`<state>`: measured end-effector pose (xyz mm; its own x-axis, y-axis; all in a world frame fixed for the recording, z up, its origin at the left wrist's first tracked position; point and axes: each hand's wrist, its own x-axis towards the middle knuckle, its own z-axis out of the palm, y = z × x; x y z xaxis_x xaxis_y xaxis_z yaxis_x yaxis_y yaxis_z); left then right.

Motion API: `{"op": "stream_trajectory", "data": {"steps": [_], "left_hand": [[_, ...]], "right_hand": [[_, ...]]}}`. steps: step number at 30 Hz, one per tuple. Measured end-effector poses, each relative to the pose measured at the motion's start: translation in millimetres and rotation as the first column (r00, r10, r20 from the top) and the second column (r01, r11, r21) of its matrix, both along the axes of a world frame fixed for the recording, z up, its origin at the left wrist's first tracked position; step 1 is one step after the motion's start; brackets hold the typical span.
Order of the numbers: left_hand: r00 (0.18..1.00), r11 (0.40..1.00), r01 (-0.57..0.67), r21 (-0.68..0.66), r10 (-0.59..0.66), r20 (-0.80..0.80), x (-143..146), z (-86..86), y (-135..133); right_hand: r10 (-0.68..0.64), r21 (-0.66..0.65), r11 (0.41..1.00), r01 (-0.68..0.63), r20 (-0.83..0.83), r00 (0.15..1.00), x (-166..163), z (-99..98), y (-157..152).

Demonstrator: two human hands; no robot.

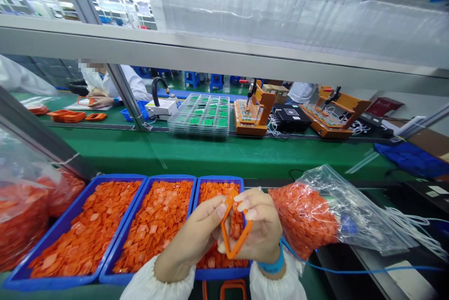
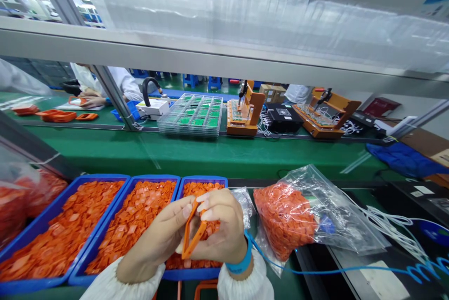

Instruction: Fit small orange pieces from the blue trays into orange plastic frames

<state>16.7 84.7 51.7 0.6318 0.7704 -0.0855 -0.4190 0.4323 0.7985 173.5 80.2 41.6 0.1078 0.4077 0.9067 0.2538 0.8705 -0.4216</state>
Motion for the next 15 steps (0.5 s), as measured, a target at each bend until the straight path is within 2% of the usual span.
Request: {"op": "stream_trajectory", "data": {"steps": [10,15], "left_hand": [[0.994,0.998,0.069,0.008,-0.069,0.081,0.9,-8.4,0.6],[0.985,0.984,0.133,0.118,-0.145,0.095,-6.6,-13.8,0.2]], "right_hand": [[0.027,-0.013,1.000,-0.027,-0.053,0.998,-2.3,0.9,-2.1],[0.132,-0.059,0.986,-0.157,-0.304,0.944,-2.8,-6.5,-0.4]]}}
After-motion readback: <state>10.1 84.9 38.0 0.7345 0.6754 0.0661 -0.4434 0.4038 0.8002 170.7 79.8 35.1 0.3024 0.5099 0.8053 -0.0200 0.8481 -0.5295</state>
